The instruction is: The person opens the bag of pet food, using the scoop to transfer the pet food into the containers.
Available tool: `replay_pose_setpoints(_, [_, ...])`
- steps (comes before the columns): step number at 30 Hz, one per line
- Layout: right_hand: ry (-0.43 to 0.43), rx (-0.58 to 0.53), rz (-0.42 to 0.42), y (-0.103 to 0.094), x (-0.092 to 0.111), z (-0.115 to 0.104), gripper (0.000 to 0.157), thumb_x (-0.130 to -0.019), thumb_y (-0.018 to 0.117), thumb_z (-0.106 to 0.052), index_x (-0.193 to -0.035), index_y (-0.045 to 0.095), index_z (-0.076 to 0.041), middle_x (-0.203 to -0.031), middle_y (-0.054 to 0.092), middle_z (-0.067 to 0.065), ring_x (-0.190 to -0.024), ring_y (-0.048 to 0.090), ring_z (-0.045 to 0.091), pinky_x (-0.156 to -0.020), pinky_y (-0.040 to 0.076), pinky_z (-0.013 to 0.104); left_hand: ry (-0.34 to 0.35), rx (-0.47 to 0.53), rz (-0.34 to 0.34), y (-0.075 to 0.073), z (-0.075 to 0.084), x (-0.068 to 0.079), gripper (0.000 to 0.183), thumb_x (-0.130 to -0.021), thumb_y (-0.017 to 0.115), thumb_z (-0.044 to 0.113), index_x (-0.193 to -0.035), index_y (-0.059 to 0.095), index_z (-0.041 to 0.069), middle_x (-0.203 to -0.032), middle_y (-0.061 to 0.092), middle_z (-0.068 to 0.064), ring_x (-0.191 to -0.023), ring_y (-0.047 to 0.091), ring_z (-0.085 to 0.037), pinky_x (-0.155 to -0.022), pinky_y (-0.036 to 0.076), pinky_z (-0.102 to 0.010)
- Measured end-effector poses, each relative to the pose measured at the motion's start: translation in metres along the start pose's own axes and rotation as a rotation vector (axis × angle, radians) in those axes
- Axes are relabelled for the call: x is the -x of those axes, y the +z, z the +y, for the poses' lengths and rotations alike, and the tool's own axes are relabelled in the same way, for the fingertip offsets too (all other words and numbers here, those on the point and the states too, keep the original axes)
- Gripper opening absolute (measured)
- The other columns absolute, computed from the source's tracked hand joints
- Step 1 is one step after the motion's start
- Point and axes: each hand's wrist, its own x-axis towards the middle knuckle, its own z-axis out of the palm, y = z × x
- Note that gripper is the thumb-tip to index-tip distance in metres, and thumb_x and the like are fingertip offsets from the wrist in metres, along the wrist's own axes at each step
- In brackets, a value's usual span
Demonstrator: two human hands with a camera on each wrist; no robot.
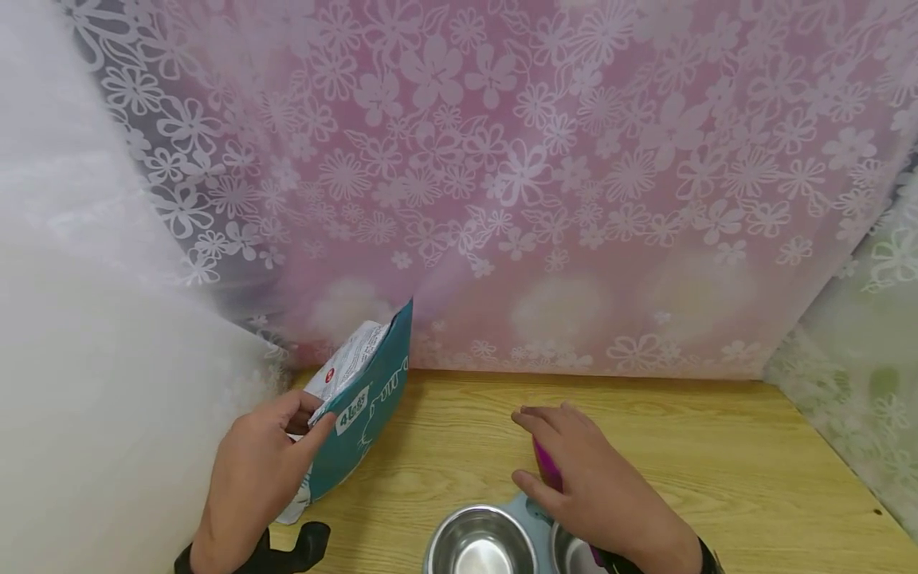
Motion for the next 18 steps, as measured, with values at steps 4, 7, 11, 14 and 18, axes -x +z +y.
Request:
replay_pose_setpoints(4, [-0.027,-0.026,-0.02,-0.001,0.003,-0.005,0.059,-0.101,0.064,-0.046,-0.149,0.053,-0.015,-0.149,0.053,0.003,-0.139,0.049,0.03,-0.113,0.037,0.057,0.032,-0.016,-0.058,-0.002,0.002,0.003,0.011,-0.092,0.079,0.022,-0.098,0.073,0.016,-0.086,0.074,0.004,-0.069,0.062,-0.009,-0.062,0.049,-0.032])
replay_pose_setpoints(7, [-0.044,-0.032,-0.043,0.0,0.005,-0.009,0.06,-0.102,0.057,-0.055,-0.149,0.053,-0.018,-0.148,0.052,-0.004,-0.134,0.05,0.02,-0.107,0.044,0.05,0.054,-0.041,-0.081,-0.003,0.004,0.006,0.007,-0.09,0.078,0.021,-0.092,0.072,0.02,-0.081,0.071,0.01,-0.067,0.059,-0.006,-0.058,0.044,-0.029])
replay_pose_setpoints(11, [-0.049,-0.043,-0.084,0.007,0.005,-0.016,0.065,-0.1,0.052,-0.064,-0.149,0.052,-0.021,-0.148,0.052,-0.01,-0.136,0.049,0.018,-0.106,0.047,0.048,0.06,-0.061,-0.13,-0.005,0.007,0.01,0.008,-0.087,0.076,0.017,-0.086,0.07,0.022,-0.076,0.068,0.015,-0.067,0.058,-0.004,-0.056,0.041,-0.026])
replay_pose_setpoints(14, [-0.086,-0.034,-0.106,0.015,0.004,-0.022,0.064,-0.101,0.056,-0.059,-0.15,0.052,-0.018,-0.147,0.053,-0.008,-0.137,0.05,0.02,-0.107,0.047,0.048,0.092,-0.067,-0.15,-0.006,0.008,0.013,0.01,-0.084,0.076,0.016,-0.083,0.069,0.024,-0.073,0.066,0.019,-0.065,0.055,-0.001,-0.055,0.04,-0.024])
replay_pose_setpoints(18, [-0.185,-0.013,-0.111,0.028,0.001,-0.031,0.059,-0.102,0.06,-0.048,-0.149,0.052,-0.014,-0.146,0.054,-0.004,-0.135,0.053,0.021,-0.107,0.048,0.045,0.176,-0.072,-0.156,-0.007,0.008,0.016,0.02,-0.082,0.078,0.015,-0.078,0.065,0.029,-0.071,0.065,0.024,-0.061,0.052,0.004,-0.053,0.038,-0.022])
